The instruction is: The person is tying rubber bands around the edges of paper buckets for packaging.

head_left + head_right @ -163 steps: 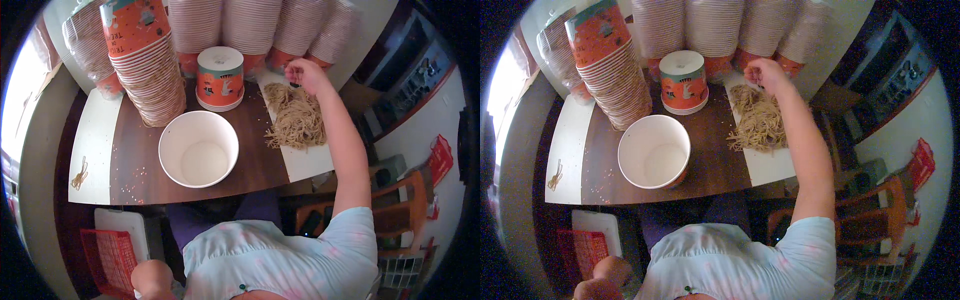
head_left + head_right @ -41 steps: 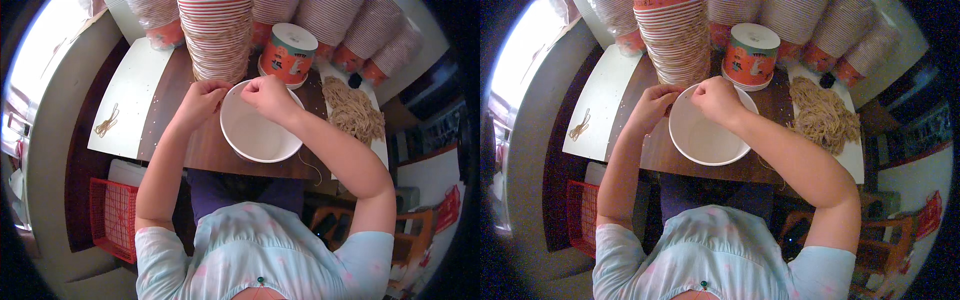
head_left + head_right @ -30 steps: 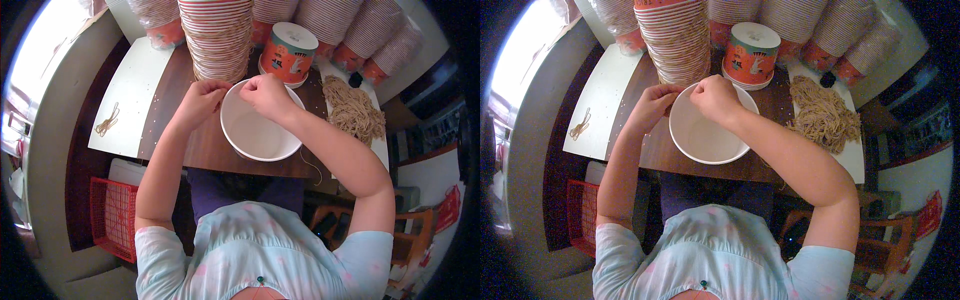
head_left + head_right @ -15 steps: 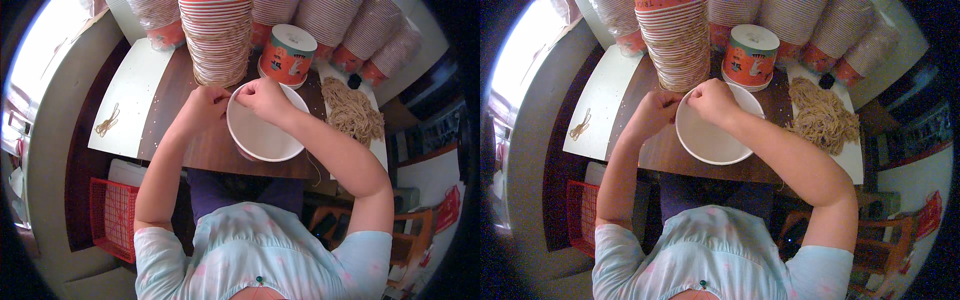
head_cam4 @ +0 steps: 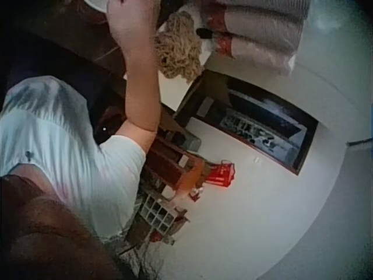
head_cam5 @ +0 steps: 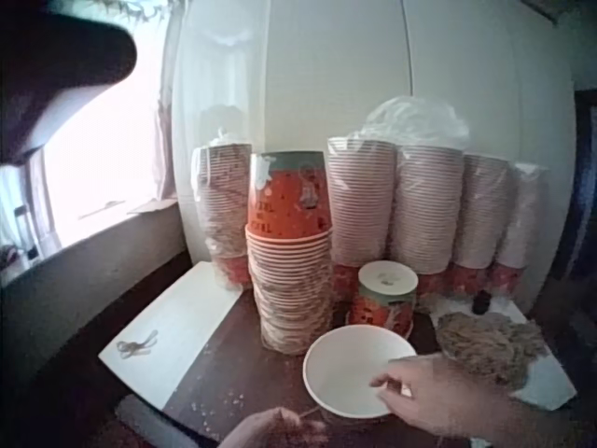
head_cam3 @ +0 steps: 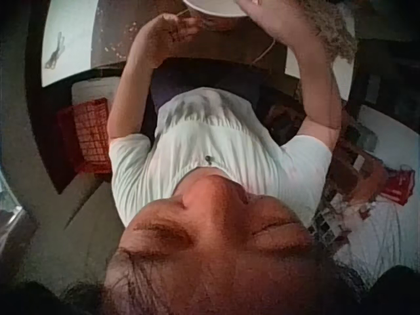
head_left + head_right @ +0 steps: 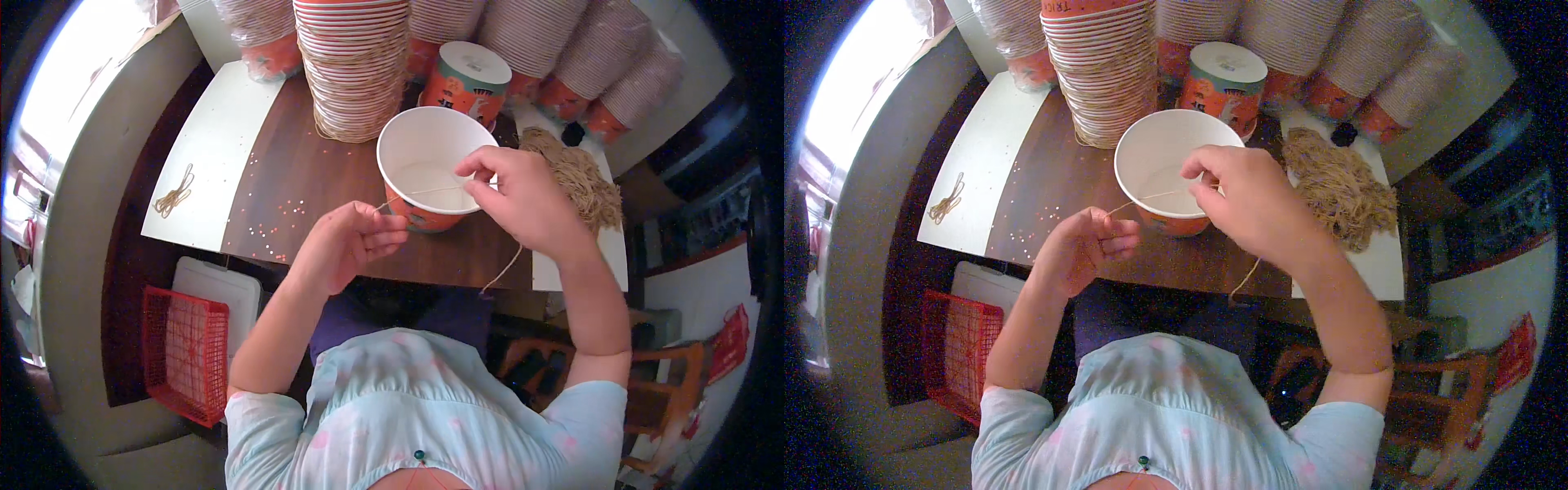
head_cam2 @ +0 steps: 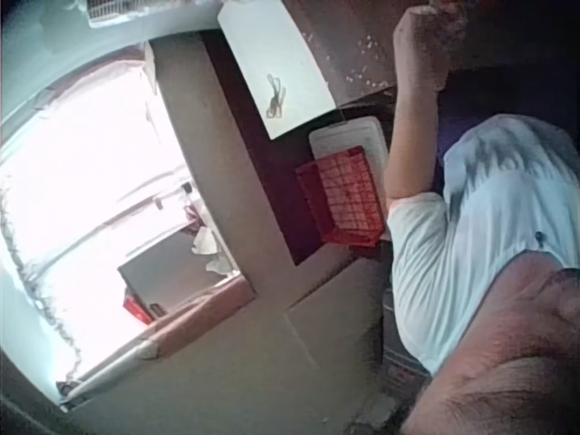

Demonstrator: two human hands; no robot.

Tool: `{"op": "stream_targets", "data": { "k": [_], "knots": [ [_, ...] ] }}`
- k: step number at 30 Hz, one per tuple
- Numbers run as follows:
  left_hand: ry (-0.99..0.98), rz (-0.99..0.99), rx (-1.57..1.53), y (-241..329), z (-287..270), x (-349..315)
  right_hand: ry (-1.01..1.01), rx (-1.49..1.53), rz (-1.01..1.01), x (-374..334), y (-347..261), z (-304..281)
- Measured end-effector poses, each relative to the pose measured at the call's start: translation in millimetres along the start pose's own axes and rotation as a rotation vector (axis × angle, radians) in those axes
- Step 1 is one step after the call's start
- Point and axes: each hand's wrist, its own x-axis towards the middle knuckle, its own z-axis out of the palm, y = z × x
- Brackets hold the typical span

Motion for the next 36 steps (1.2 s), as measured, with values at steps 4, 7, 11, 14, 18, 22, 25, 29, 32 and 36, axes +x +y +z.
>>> {"op": "stream_targets", "data": {
  "k": [4,7,11,14,18,22,25,29,32,36],
  "knots": [
    [-0.084,0.142,-0.035,-33,7,-8,0.364,0.018,-0.167,-35,0,47],
    [-0.119,0.198,-0.002,-47,10,-10,0.389,0.087,-0.328,-57,1,97],
    [-0.115,0.262,0.072,-58,11,-15,0.297,0.445,-0.162,-75,6,131],
    [-0.063,0.354,0.17,-61,13,-20,0.299,0.467,-0.144,-79,10,127],
    [0.037,0.503,0.471,-65,20,-25,0.285,0.511,-0.025,-74,14,118],
    [0.131,0.832,1.147,-62,22,-27,0.185,0.839,0.128,-66,13,127],
    [0.142,0.799,1.097,-60,23,-31,0.18,0.893,0.207,-64,14,130],
    [0.222,0.678,1.063,-52,23,-30,0.187,0.796,0.227,-64,15,126],
    [0.159,0.832,1.25,-45,19,-18,0.143,0.866,0.196,-63,10,124],
    [0.183,1.057,1.411,-46,13,-6,0.256,0.531,0.008,-62,4,120]
  ]
}}
